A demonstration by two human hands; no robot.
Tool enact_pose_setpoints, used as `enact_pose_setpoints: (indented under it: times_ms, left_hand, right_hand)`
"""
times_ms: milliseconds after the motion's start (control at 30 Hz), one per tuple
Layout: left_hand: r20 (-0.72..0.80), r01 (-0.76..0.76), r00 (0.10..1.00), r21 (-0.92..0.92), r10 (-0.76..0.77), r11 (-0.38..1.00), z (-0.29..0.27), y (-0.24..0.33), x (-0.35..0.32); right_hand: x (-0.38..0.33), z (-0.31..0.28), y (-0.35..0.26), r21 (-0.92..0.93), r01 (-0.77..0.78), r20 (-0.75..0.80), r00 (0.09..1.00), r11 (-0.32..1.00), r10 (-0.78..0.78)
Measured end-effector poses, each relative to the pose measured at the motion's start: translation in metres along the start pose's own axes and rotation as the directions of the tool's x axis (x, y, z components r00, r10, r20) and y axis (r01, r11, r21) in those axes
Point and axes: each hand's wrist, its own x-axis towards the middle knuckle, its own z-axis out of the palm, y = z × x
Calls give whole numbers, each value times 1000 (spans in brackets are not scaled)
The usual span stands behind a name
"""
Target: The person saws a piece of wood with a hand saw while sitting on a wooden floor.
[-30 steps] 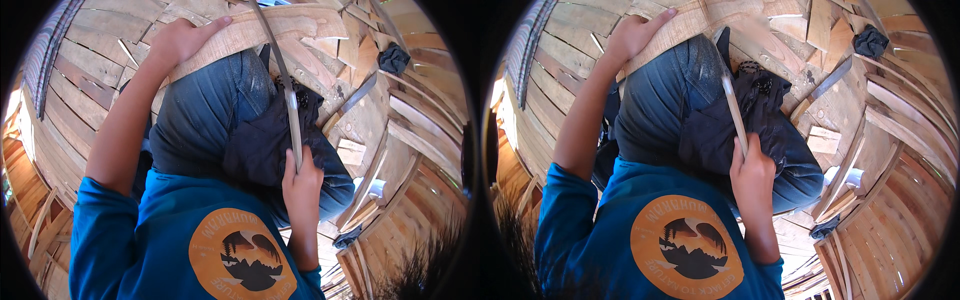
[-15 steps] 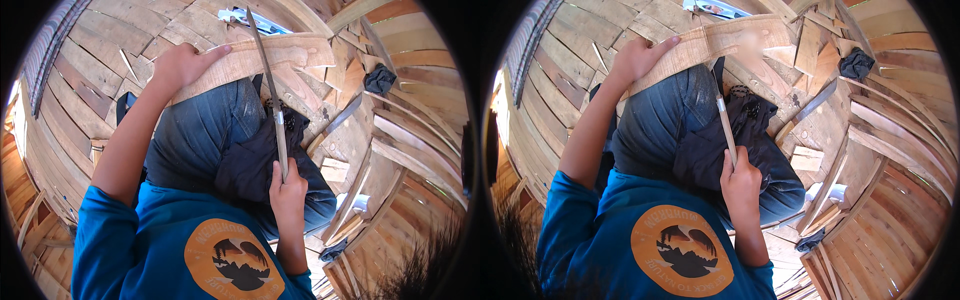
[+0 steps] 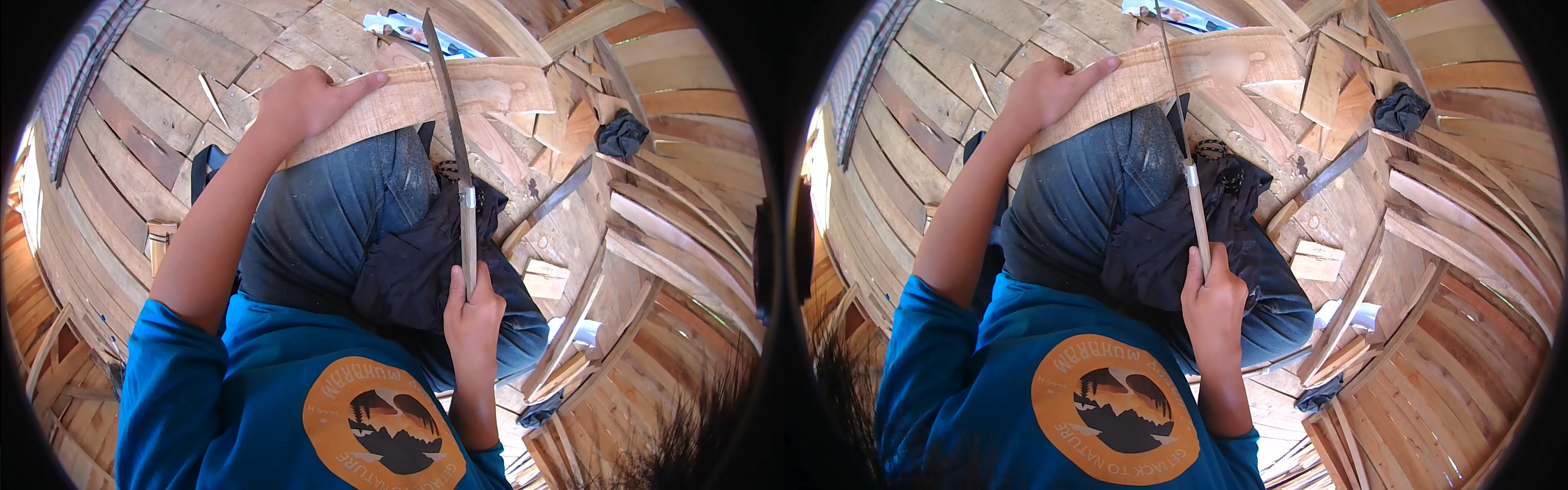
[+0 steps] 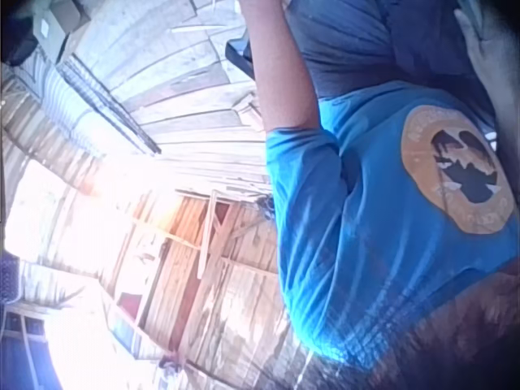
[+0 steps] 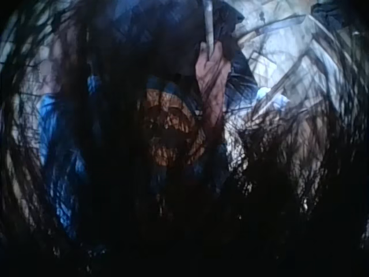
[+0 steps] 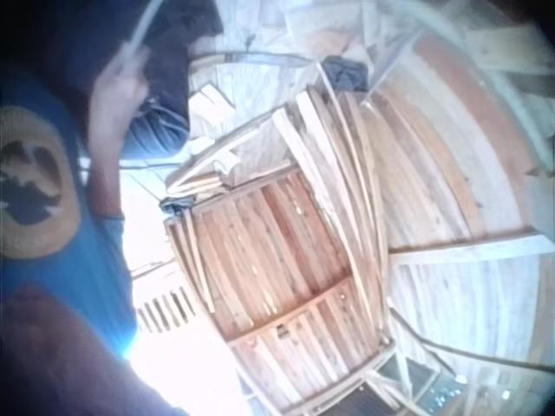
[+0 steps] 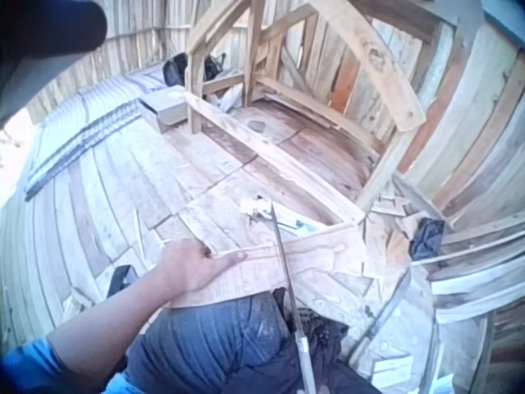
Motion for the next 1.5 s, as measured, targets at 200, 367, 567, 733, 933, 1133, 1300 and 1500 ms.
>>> enact_pose_setpoints:
  times_ms: [200, 367, 567, 733, 933, 1133, 1300, 1500]
  left_hand:
    - [24, -6, 1000, -4, 6, 1000, -1, -1, 3]
    - [27, 3, 1000, 56, -5, 998, -2, -2, 4]
    - [26, -28, 999, 45, 27, 999, -4, 3, 1]
    - [-35, -39, 999, 44, 40, 998, -1, -1, 1]
    - [-46, -84, 995, 119, 90, 989, -3, 5, -3]
    - [-45, -86, 995, 90, 91, 992, 2, -2, 2]
    - [-53, -146, 986, 152, 155, 978, -3, 4, -7]
    - [-94, -66, 993, 54, 71, 996, 9, -6, 3]
  right_hand:
    - [-1, 1, 1, -17, 17, -13, 1000, 1000, -17]
    - [-4, -6, 2, -87, 25, 28, 999, 996, -23]
    - [-12, -14, 1, -88, 14, 17, 1000, 996, -12]
    - [10, -3, -8, -124, 24, 3, 1000, 992, -24]
    - [-10, -8, -5, -96, 7, 24, 1000, 995, -5]
    - [18, -6, -13, -127, 61, 5, 998, 990, -61]
    - [-13, -5, -12, -83, -30, 28, 999, 996, 32]
    - [15, 4, -16, -78, 22, -2, 1000, 997, -22]
